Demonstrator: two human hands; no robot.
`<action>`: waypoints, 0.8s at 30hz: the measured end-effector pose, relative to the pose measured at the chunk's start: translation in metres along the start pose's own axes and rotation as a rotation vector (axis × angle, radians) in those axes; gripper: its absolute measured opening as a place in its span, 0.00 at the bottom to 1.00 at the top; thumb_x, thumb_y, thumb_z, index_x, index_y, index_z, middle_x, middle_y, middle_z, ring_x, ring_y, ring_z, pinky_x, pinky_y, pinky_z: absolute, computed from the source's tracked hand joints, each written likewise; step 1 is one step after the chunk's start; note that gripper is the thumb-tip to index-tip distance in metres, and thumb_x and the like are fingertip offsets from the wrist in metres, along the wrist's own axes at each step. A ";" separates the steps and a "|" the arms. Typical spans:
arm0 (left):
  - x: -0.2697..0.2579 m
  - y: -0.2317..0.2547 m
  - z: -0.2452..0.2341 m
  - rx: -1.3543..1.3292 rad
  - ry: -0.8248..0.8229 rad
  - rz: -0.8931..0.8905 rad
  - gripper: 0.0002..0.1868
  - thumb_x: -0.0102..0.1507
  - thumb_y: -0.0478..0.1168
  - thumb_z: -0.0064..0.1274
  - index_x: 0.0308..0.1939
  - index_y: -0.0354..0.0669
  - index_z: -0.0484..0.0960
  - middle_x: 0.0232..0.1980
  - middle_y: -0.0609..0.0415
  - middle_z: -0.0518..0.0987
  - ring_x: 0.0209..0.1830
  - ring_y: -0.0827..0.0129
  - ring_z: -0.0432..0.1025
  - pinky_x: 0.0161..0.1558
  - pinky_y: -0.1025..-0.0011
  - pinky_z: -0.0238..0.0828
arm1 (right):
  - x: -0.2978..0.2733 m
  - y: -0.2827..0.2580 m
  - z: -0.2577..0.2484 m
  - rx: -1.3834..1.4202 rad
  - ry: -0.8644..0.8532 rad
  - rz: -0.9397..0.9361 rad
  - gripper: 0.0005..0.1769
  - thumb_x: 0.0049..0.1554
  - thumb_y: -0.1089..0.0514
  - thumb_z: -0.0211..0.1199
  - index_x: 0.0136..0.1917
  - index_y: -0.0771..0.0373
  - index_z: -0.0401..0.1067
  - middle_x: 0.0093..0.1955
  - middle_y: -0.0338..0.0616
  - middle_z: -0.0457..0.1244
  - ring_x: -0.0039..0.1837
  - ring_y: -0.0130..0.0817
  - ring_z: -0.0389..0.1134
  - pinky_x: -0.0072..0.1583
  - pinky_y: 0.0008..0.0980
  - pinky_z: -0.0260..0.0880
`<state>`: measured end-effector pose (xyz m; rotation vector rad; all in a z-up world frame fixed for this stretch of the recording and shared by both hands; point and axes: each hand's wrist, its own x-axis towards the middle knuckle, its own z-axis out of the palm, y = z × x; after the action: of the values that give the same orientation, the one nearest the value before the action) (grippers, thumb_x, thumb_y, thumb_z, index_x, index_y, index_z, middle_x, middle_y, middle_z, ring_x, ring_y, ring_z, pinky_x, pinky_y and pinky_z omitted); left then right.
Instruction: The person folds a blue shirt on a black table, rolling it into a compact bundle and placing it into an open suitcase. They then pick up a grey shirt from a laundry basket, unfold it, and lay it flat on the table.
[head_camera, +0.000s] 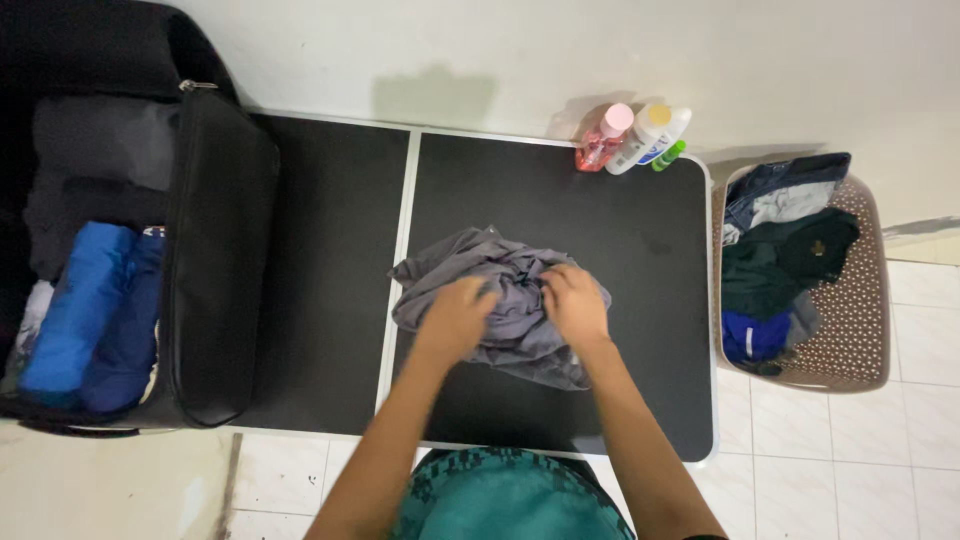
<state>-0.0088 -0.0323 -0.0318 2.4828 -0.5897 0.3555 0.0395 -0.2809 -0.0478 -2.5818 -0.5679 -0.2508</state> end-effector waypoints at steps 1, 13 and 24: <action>0.010 0.011 0.010 0.017 0.091 0.074 0.17 0.59 0.34 0.51 0.51 0.41 0.82 0.58 0.38 0.77 0.61 0.46 0.71 0.61 0.52 0.67 | 0.002 -0.003 0.007 -0.046 -0.055 -0.008 0.15 0.54 0.59 0.63 0.55 0.60 0.77 0.60 0.47 0.67 0.64 0.49 0.66 0.65 0.46 0.66; 0.012 -0.030 0.031 0.179 -0.051 0.205 0.11 0.59 0.38 0.49 0.41 0.47 0.85 0.47 0.56 0.80 0.54 0.60 0.72 0.64 0.59 0.63 | -0.009 0.013 0.022 -0.241 -0.264 -0.043 0.14 0.55 0.55 0.62 0.54 0.57 0.77 0.55 0.45 0.65 0.60 0.47 0.65 0.60 0.45 0.65; 0.003 -0.056 -0.098 0.136 0.309 0.039 0.13 0.59 0.32 0.55 0.48 0.42 0.85 0.47 0.56 0.83 0.51 0.59 0.76 0.52 0.59 0.71 | 0.001 0.054 -0.051 0.040 0.282 0.246 0.06 0.63 0.65 0.58 0.52 0.68 0.74 0.53 0.57 0.66 0.55 0.57 0.68 0.58 0.49 0.69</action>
<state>0.0088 0.0653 0.0232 2.4761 -0.5001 0.8006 0.0606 -0.3486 -0.0257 -2.4872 -0.1502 -0.5021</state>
